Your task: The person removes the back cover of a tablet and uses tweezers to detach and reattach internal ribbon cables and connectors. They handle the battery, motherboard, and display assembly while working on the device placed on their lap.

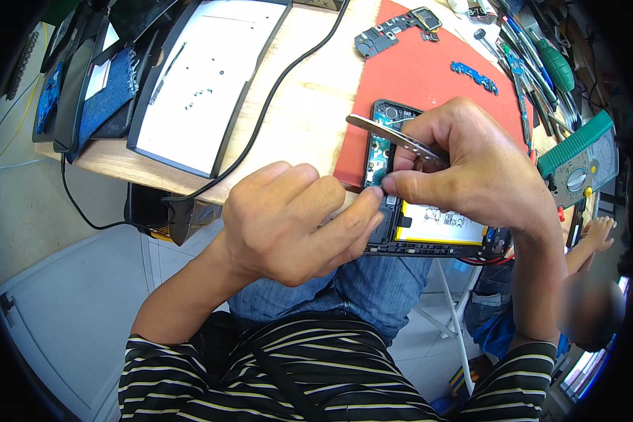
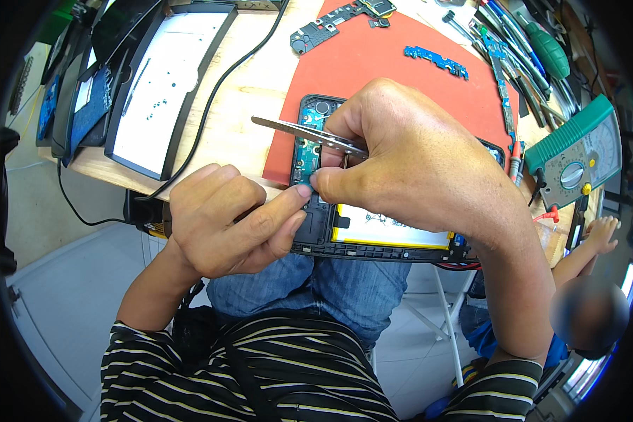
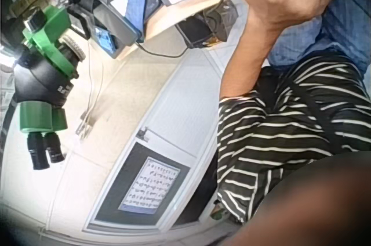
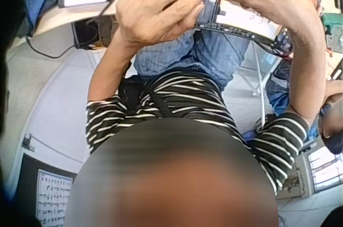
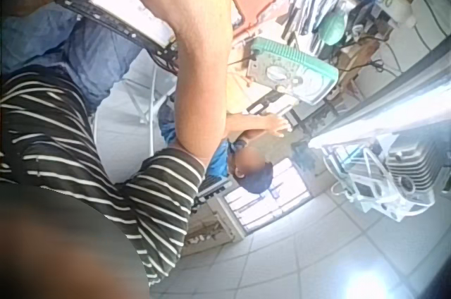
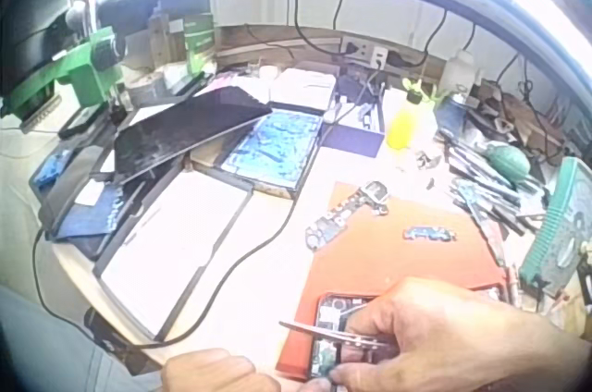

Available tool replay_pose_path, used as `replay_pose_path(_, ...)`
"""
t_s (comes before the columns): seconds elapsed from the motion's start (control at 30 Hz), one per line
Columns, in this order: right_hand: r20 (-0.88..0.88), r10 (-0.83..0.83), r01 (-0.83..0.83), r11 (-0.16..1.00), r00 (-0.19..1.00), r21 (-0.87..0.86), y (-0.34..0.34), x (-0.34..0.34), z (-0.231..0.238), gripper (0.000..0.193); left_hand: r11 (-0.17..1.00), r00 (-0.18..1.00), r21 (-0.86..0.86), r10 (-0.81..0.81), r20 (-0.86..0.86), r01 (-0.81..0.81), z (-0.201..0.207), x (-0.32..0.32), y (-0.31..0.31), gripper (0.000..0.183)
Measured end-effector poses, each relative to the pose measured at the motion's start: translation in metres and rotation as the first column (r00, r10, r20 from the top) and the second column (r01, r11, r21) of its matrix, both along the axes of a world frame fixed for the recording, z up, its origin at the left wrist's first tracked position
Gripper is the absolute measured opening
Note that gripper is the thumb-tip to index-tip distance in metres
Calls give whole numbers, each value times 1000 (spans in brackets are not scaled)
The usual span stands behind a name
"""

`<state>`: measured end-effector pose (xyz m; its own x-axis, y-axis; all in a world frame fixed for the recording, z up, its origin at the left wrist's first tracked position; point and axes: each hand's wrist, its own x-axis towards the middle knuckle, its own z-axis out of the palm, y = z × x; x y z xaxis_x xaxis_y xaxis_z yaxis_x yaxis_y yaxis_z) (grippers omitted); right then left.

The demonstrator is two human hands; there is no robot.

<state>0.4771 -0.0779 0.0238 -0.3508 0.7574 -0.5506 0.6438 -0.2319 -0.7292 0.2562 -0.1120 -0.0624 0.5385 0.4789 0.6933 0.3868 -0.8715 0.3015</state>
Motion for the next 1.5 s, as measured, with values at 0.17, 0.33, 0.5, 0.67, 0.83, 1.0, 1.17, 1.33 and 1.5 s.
replay_pose_path(0.17, 3, 16, -16, 1000, 1000, 4, 0, 0, 2, 13, 1000, 1000, -2, -4, -13, 4, 1, 0, 1, 22)
replay_pose_path(0.33, 26, 21, -21, 1000, 999, 1, 1, -1, 2, 14, 1000, 1000, -3, 4, -18, -4, 1, 1, 0, 22)
replay_pose_path(0.5, 62, 62, -63, 998, 996, 14, 2, 0, 5, 15, 1000, 1000, 15, 14, -18, -14, 0, 1, 1, 21)
replay_pose_path(0.67, 38, 47, -47, 999, 998, -25, 3, 0, 5, 14, 1000, 1000, 4, 5, -14, -5, -1, 1, 1, 20)
replay_pose_path(0.83, -47, 10, -13, 997, 999, -70, 3, 5, 5, 13, 997, 1000, -78, 12, 26, -10, 4, 3, 1, 22)
replay_pose_path(1.0, -162, -9, -7, 995, 987, -101, 4, 9, 2, 15, 957, 997, -289, 54, 50, -38, 17, 5, 0, 22)
replay_pose_path(1.17, -155, -1, -14, 996, 988, -91, 3, 12, 1, 16, 963, 999, -266, 51, 12, -46, 19, 9, 1, 19)
replay_pose_path(1.33, -183, 18, -27, 999, 983, -46, 0, 13, 2, 15, 960, 997, -272, 72, 23, -63, 20, 10, 1, 17)
replay_pose_path(1.5, -317, -73, 56, 996, 946, -64, -5, 15, -5, 14, 880, 988, -472, 108, 112, -42, 24, 11, 1, 14)
